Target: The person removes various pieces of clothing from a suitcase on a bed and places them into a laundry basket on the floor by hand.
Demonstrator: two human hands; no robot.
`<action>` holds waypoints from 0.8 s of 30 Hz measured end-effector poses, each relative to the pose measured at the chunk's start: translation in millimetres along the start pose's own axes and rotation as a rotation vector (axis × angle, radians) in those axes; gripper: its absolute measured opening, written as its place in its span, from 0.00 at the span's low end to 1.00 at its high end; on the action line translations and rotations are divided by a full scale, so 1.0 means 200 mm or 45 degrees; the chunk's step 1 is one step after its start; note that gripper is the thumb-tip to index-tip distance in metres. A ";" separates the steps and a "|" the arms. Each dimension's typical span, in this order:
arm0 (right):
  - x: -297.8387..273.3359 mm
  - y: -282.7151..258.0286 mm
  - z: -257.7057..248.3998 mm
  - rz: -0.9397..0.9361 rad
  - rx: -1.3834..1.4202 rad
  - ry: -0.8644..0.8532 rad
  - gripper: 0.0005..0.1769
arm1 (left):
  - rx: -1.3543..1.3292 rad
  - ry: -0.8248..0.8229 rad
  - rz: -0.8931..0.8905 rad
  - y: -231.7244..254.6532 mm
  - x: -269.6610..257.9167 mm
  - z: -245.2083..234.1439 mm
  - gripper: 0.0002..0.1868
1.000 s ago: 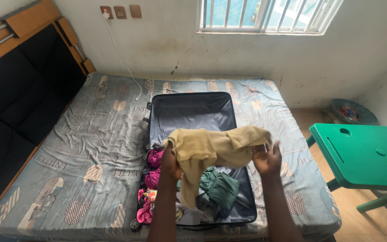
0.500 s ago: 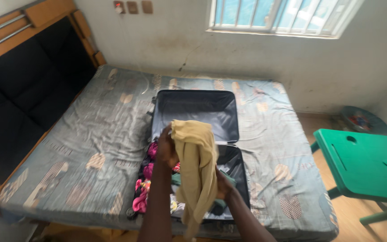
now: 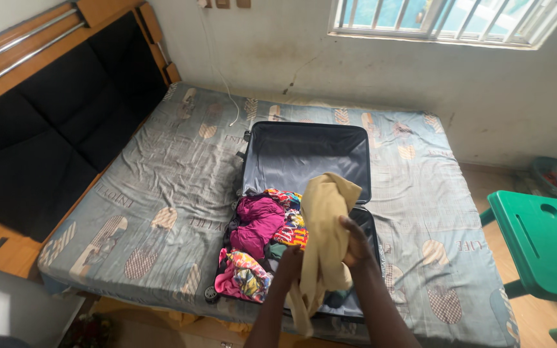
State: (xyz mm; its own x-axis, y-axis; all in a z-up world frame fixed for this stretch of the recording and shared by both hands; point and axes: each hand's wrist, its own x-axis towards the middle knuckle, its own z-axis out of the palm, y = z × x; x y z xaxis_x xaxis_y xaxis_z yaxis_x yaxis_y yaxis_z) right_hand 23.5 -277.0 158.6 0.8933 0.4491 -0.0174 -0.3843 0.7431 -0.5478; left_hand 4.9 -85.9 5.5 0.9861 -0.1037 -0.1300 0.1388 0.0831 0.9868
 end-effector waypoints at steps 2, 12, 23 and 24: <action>-0.03 -0.07 0.04 -0.062 0.016 -0.003 0.42 | 0.125 0.009 0.052 -0.03 0.02 0.04 0.21; -0.42 -0.38 -0.42 0.150 -0.325 0.542 0.45 | -0.879 0.096 -0.269 0.20 0.15 -0.22 0.10; -0.69 -0.77 -0.58 -0.251 -0.742 0.403 0.40 | -1.016 0.666 0.500 0.85 -0.77 -0.47 0.23; -0.72 -0.79 -0.49 -0.267 -0.667 0.305 0.42 | -1.085 0.670 0.518 0.93 -0.94 -0.38 0.31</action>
State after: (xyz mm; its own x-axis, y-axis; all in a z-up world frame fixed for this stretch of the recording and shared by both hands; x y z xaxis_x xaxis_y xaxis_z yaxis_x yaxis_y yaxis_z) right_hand -21.5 -507.3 164.8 0.9884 0.1507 -0.0191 -0.0834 0.4334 -0.8973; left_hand -147.2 25.0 205.6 0.8602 0.5089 -0.0333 -0.3900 0.6983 0.6002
